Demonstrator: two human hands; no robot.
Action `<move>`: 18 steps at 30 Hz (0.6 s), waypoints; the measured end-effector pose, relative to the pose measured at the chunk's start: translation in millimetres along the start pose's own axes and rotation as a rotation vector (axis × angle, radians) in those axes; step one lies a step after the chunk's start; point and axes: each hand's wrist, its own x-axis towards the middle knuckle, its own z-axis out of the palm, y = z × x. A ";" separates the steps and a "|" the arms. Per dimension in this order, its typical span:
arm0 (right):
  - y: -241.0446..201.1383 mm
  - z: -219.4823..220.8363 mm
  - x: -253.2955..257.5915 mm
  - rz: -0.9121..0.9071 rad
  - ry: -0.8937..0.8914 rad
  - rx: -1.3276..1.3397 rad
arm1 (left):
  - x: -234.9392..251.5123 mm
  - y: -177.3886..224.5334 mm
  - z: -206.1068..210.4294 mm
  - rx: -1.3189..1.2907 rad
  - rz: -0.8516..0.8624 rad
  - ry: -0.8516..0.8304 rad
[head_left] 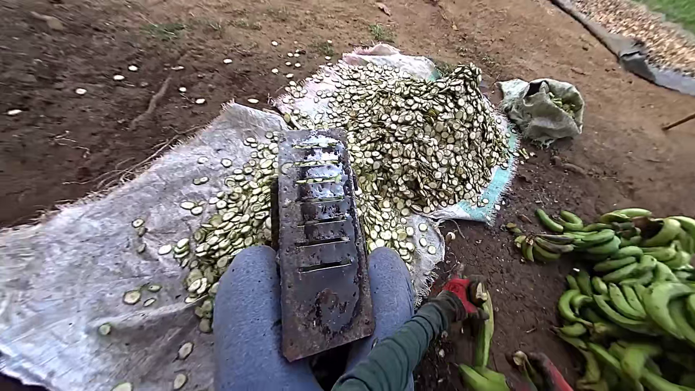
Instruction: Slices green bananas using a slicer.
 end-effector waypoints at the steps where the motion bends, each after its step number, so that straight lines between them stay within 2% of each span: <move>1: -15.8 2.0 5.9 -0.086 0.050 0.049 | -15.7 18.7 -12.7 0.062 -0.055 -0.119; 2: -31.9 7.6 14.5 -0.169 0.101 0.158 | -29.8 26.0 -25.7 0.043 -0.003 -0.171; 4: -67.8 21.4 32.7 -0.291 0.092 0.449 | -59.0 17.0 -53.0 -0.276 0.322 -0.170; 5: -86.7 28.3 40.7 -0.336 0.031 0.575 | -80.8 13.9 -70.7 -0.397 0.466 -0.221; 7: -122.7 45.0 54.2 -0.430 -0.154 0.793 | -144.3 23.2 -115.9 -0.447 0.552 -0.308; 8: -140.2 58.8 57.5 -0.471 -0.221 0.876 | -172.2 28.3 -137.8 -0.416 0.520 -0.307; 9: -155.4 77.0 57.8 -0.507 -0.236 0.919 | -193.1 27.6 -153.7 -0.364 0.477 -0.234; 11: -177.5 123.0 50.5 -0.525 -0.178 0.911 | -220.5 13.4 -172.4 -0.286 0.355 0.023; 13: -197.5 162.7 35.8 -0.404 -0.242 0.920 | -238.0 -10.8 -182.5 -0.233 0.290 0.270; 15: -211.4 186.6 26.8 -0.330 -0.416 0.912 | -250.6 -34.9 -186.4 -0.203 0.219 0.419; 18: -217.1 203.5 24.3 -0.579 -0.595 0.772 | -273.1 -53.2 -187.2 -0.051 0.045 0.474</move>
